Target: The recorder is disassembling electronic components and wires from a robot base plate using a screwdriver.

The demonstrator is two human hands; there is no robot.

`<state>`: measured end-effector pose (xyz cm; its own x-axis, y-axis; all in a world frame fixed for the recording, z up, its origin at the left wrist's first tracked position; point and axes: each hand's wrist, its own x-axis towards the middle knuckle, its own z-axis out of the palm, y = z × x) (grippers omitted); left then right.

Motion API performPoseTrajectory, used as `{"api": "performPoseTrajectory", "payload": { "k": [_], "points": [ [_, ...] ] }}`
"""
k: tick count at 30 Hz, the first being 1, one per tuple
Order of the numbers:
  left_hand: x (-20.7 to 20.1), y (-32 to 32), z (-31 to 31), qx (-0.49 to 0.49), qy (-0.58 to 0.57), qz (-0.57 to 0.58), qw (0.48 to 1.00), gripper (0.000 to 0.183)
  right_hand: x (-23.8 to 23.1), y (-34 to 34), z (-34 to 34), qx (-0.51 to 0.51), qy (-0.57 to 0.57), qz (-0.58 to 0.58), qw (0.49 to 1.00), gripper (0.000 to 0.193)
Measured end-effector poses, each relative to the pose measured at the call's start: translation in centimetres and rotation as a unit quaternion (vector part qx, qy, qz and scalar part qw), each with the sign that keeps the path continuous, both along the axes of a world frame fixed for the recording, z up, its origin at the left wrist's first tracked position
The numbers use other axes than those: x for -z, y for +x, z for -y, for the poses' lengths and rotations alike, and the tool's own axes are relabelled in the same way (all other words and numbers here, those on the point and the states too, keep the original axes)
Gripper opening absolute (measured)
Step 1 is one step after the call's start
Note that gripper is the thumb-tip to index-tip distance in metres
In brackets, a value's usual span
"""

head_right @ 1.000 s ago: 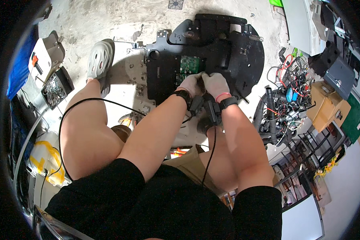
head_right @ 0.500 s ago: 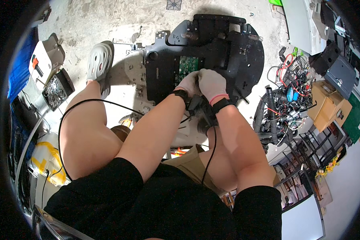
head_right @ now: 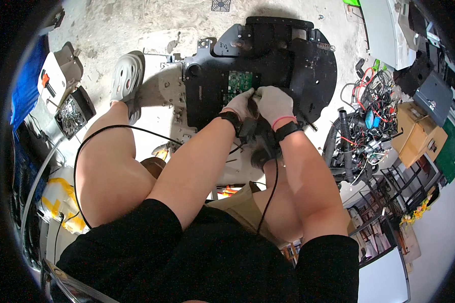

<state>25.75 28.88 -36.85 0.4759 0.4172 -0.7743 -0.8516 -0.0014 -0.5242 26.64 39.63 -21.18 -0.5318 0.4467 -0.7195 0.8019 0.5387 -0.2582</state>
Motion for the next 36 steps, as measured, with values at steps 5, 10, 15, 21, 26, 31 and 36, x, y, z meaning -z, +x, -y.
{"api": "performPoseTrajectory", "payload": {
  "k": [5,10,15,21,26,31,36],
  "points": [
    [-3.8,-0.1,-2.2,0.06,-0.036,-0.09,0.994,0.026,1.1,1.9,-1.8,0.08,0.013,0.174,0.981,0.05],
    [-2.8,-0.8,-1.3,0.022,0.021,-0.018,0.999,0.03,-0.2,0.1,-0.7,0.027,0.043,0.118,0.992,0.036],
    [-3.9,-1.0,-2.1,0.037,0.018,-0.011,0.999,0.035,-0.2,0.2,-0.2,-0.042,0.038,0.013,0.998,0.028],
    [-1.0,0.0,-0.8,0.052,0.029,-0.051,0.997,0.037,1.0,0.4,-1.1,0.082,-0.051,0.085,0.992,0.037],
    [-1.1,0.5,-0.7,0.02,0.036,-0.015,0.999,0.032,0.6,0.5,-0.4,-0.022,0.005,0.021,1.0,0.027],
    [-2.4,-0.6,-1.0,0.053,0.032,-0.058,0.996,0.03,0.0,0.9,-0.9,-0.066,0.034,0.035,0.997,0.024],
    [-2.5,-0.3,-1.1,0.128,-0.001,-0.108,0.986,0.026,-0.8,-0.4,-1.3,0.022,0.026,0.199,0.979,0.023]
  ]
}}
